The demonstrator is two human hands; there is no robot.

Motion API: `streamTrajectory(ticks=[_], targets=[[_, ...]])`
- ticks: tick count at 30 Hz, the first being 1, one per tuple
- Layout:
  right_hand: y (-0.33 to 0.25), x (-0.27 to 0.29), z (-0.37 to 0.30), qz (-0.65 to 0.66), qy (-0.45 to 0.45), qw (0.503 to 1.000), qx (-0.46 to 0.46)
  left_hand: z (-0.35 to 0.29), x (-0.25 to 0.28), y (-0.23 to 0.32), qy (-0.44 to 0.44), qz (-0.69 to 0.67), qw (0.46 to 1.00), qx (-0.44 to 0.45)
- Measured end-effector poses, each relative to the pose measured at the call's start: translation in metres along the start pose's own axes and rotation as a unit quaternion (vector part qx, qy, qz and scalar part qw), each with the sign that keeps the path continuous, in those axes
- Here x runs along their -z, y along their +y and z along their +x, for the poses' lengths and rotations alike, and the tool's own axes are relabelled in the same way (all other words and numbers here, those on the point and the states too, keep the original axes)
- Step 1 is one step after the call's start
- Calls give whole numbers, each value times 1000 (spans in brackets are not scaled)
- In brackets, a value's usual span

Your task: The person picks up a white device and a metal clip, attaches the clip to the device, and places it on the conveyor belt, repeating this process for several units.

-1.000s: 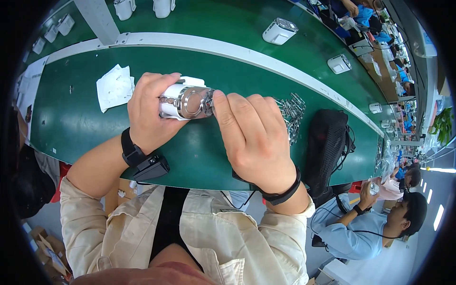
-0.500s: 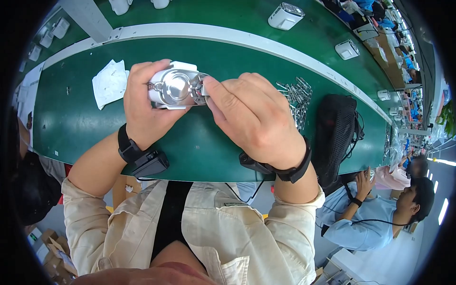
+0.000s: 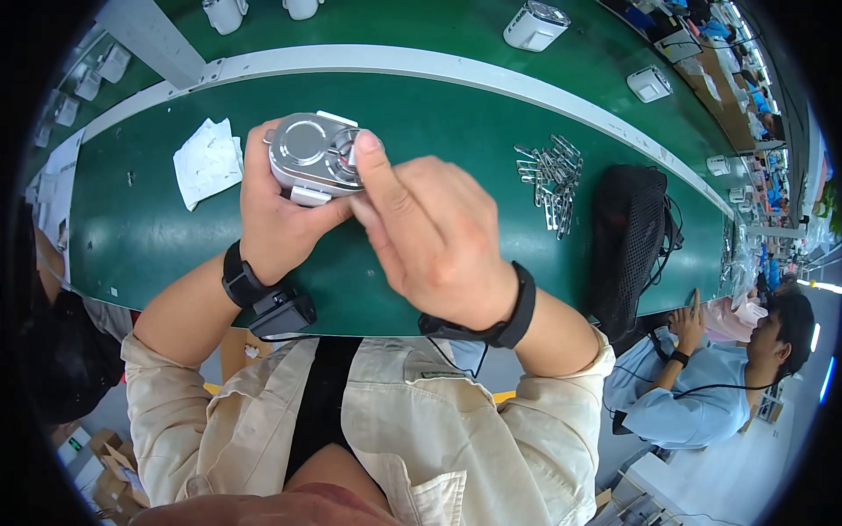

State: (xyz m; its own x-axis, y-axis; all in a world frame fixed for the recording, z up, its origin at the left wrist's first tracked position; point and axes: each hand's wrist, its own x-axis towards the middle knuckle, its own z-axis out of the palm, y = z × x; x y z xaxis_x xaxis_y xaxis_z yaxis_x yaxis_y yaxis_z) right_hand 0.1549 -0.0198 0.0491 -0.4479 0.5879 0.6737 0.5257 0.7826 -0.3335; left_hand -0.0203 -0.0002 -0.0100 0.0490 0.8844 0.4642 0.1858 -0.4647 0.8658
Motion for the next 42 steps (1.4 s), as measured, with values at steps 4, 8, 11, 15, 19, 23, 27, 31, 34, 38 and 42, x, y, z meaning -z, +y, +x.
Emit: streamTrajectory(ticks=[4,8,11,15,19,23,27,31,34,38,42], targets=[[4,6,2,56,33,996,-53,2,-4,14,-8,-30,999,15],[12,27,5,228,13,967,-112,1,-16,17,-1,-41,998,-45],[12,31,8,354,12,921,-164,3,-19,21,4,-65,996,-69],[15,25,9,410,47,888,-202,8,-16,18,-27,-76,992,-100],[17,25,5,265,55,953,-139,8,-12,13,7,74,990,-119],[13,20,3,219,64,966,-126,13,-10,14,6,142,977,-160],[14,17,6,316,99,919,-211,13,-11,18,14,181,967,-178],[15,20,4,394,92,873,-271,14,-15,18,20,222,955,-197],[14,18,2,395,100,864,-296,14,-20,16,27,221,954,-199],[10,11,0,399,133,849,-320,14,-26,9,72,194,958,-200],[19,2,-6,363,186,872,-270,15,-29,10,70,197,957,-202]])
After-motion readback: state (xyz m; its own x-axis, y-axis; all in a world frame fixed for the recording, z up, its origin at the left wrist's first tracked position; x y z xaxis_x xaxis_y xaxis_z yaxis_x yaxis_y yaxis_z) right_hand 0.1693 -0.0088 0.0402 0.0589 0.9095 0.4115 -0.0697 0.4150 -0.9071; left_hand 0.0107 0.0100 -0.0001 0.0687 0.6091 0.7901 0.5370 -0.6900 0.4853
